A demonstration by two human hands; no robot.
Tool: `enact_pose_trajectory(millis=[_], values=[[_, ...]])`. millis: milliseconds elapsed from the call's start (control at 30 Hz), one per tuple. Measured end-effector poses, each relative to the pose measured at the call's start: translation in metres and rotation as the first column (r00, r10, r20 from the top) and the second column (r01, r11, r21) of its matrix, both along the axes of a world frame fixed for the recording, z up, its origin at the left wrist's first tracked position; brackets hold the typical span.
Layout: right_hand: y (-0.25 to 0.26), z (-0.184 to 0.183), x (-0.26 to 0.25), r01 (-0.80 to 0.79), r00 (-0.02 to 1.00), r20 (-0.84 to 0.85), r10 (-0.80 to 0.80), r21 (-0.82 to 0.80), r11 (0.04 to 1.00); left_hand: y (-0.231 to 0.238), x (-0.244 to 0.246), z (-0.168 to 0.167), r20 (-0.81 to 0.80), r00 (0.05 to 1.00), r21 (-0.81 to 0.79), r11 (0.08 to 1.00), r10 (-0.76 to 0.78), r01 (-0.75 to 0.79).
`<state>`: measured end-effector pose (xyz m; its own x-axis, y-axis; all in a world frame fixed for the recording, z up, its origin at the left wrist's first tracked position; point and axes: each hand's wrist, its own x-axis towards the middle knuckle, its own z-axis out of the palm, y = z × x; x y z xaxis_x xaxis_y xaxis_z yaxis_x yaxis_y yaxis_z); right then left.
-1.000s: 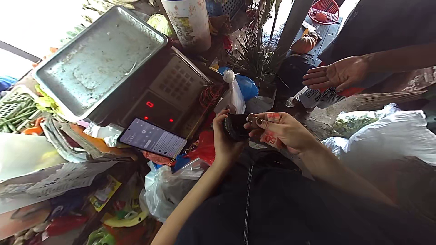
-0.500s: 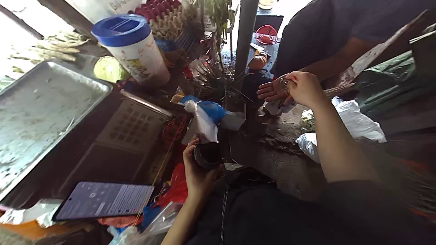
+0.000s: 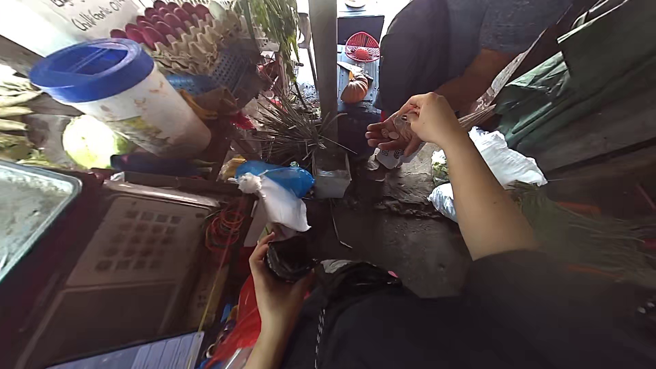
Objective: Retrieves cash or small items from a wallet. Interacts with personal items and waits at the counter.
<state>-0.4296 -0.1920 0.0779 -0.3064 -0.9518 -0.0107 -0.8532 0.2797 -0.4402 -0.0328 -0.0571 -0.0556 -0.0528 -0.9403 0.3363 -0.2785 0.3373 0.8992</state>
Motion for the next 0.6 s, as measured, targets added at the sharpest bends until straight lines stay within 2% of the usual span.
enact_pose_trajectory(millis=[133,300,400,433,500,567,600], values=[[0.001,0.003,-0.007,0.010,1.000,0.005,-0.010,-0.003,1.000,-0.003,-0.001,-0.002,-0.001,1.000,0.013,1.000,-0.013,0.013],[-0.002,-0.003,-0.009,-0.027,0.997,-0.069,0.031,0.056,0.998,-0.004,-0.001,-0.003,-0.001,1.000,0.007,1.000,-0.025,0.025],[-0.002,-0.006,-0.010,-0.038,0.998,-0.056,0.037,-0.004,0.999,-0.004,-0.001,-0.002,-0.017,0.999,0.016,0.999,-0.030,0.030],[-0.001,-0.004,-0.012,-0.018,1.000,0.005,0.018,-0.070,0.997,-0.004,-0.002,-0.002,-0.018,0.999,0.018,0.999,-0.029,0.030],[-0.001,0.002,-0.013,0.128,0.950,0.309,-0.050,-0.238,0.963,-0.003,-0.002,-0.002,-0.022,0.999,0.017,0.999,-0.029,0.029],[-0.002,0.002,-0.014,0.313,0.755,0.655,-0.043,-0.301,0.901,-0.003,-0.001,-0.002,-0.013,1.000,0.011,1.000,-0.028,0.028],[-0.003,0.000,-0.016,0.333,0.690,0.723,-0.019,-0.295,0.896,-0.003,-0.001,-0.003,-0.006,1.000,0.007,1.000,-0.026,0.026]])
